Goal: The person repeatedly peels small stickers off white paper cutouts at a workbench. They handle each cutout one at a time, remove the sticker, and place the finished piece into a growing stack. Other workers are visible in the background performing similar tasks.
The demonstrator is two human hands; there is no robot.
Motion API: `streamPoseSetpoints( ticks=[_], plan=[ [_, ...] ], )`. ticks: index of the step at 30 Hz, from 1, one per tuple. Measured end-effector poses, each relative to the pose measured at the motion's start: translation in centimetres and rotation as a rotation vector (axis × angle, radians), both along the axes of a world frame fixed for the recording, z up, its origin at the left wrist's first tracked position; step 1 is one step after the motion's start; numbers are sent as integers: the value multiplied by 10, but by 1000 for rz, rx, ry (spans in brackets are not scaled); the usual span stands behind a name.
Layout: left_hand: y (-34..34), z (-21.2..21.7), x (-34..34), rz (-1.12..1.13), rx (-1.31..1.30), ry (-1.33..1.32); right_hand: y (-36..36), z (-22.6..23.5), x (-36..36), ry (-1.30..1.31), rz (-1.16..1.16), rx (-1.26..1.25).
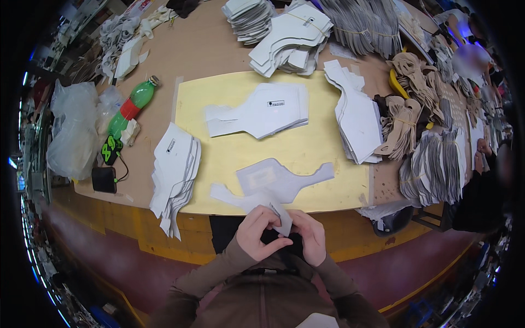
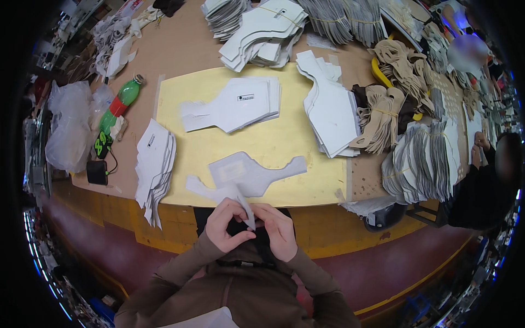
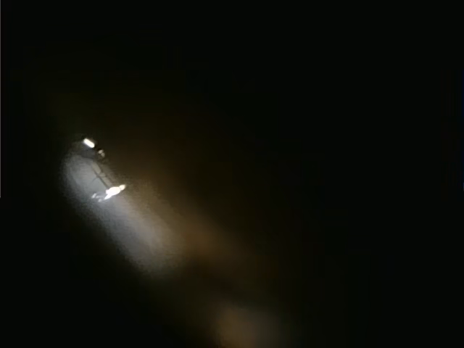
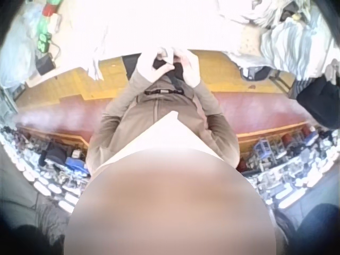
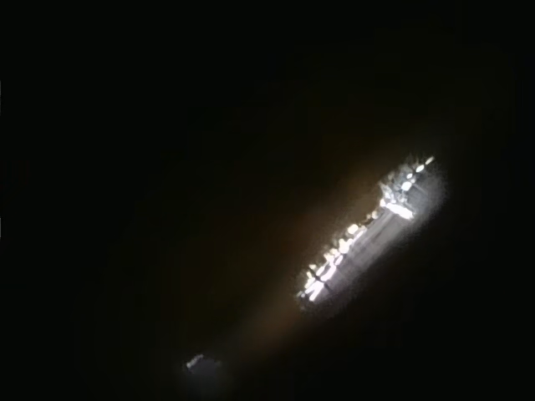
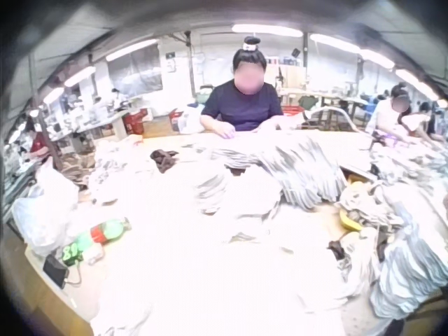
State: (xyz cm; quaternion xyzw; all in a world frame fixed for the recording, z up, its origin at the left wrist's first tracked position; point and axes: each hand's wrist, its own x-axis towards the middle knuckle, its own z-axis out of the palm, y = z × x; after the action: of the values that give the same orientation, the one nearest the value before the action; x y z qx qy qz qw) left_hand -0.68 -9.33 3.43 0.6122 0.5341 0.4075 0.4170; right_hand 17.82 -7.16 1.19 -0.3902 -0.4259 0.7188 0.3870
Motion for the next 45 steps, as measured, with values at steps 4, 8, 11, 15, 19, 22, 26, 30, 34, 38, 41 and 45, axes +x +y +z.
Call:
streamPoseSetpoints(
  ticks=[4,8,11,15,19,22,26,30,34,38,41,45],
  plan=[
    [14,2,13,43,31,79,9,1,2,-90,-4,77],
    [22,4,20,32,-6,-19,20,-1,2,-99,-32,106],
    [23,1,14,36,-126,-168,21,3,1,-67,-23,-47],
    [26,-9,-2,-44,-271,-237,30,8,-2,-154,14,38],
    [30,-19,-11,-79,-347,-565,35,11,-8,-268,-2,190],
    [32,-25,-14,-83,-388,-694,37,14,-11,-270,-3,258],
    [33,-30,-13,-69,-405,-689,41,18,-11,-334,12,271],
    [34,-25,-13,-16,-462,-716,42,23,-11,-378,20,360],
    [42,-18,-18,44,-388,-622,44,25,-12,-398,34,498],
    [49,-15,-23,23,-435,-581,45,24,-12,-386,10,505],
    [53,-17,-25,-2,-448,-626,47,24,-10,-433,14,556],
    [56,-22,-24,-85,-369,-617,51,25,-12,-427,-23,516]
  ],
)
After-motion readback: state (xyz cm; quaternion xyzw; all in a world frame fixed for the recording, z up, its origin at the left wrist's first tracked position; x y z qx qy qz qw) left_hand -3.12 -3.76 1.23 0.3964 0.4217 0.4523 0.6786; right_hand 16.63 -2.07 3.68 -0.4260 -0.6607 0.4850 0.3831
